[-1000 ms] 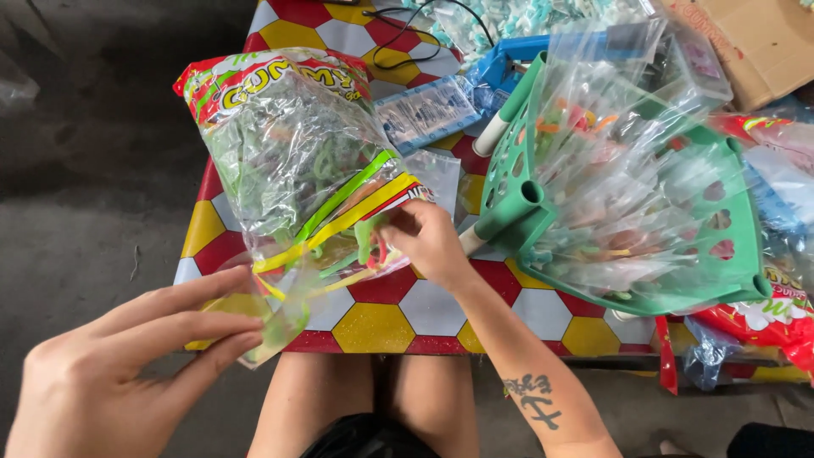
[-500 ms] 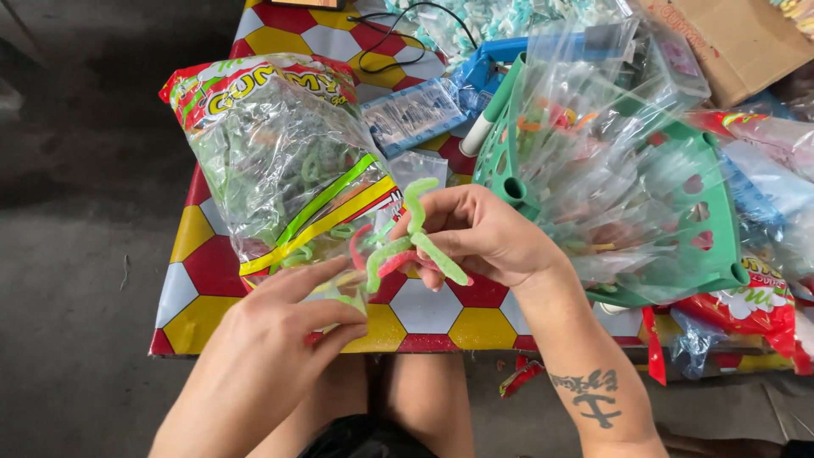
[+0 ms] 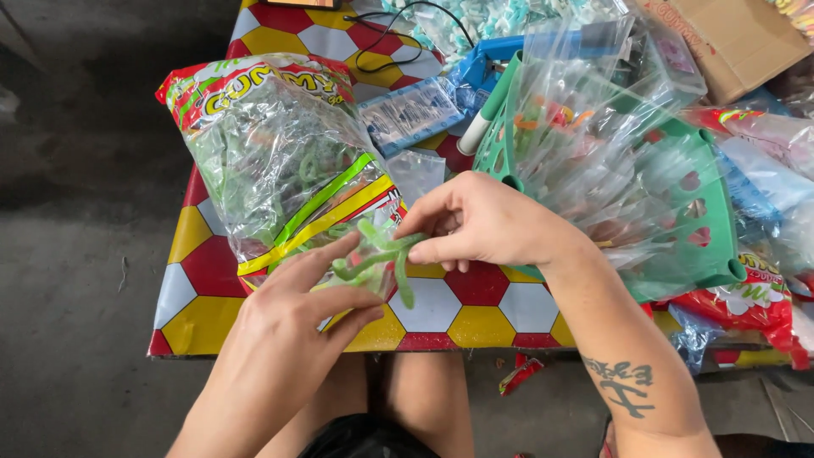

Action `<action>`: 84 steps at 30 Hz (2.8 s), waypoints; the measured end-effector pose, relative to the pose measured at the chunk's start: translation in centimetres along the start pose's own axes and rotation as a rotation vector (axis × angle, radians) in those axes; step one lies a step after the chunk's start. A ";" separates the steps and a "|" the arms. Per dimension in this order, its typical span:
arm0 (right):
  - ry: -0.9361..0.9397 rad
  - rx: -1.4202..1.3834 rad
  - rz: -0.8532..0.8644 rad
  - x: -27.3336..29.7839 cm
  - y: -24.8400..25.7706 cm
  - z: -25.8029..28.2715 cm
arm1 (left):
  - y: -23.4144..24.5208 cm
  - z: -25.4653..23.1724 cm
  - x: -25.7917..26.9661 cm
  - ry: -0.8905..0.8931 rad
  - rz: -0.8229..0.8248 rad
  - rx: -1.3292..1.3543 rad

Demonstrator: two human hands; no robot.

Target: The person places green and red gummy candies into individual small plastic bags by hand and then places the filled bags into a green basket.

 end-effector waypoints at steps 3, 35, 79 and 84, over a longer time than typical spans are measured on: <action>-0.049 0.466 0.010 -0.6 0.1 1.6 | -1.0 -0.2 -0.3 -0.036 -0.013 0.005; 0.460 0.603 -0.257 -18.0 -15.4 -11.0 | 11.3 7.1 6.7 0.163 -0.307 -0.219; 0.893 0.590 -0.901 11.1 1.8 5.1 | 2.4 -7.5 -3.9 -0.110 0.042 0.073; 0.770 0.032 -1.146 14.2 5.0 -4.8 | -2.2 -6.5 -7.5 -0.238 0.144 0.105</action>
Point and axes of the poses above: each hand's wrist, its own x-axis away from the middle knuckle, its own y-axis out of the back of the hand, z = x × y, the point moved 8 cm from there along -x, towards the middle knuckle, and after that the axes turned 14 degrees about y, right-handed, at the moved point
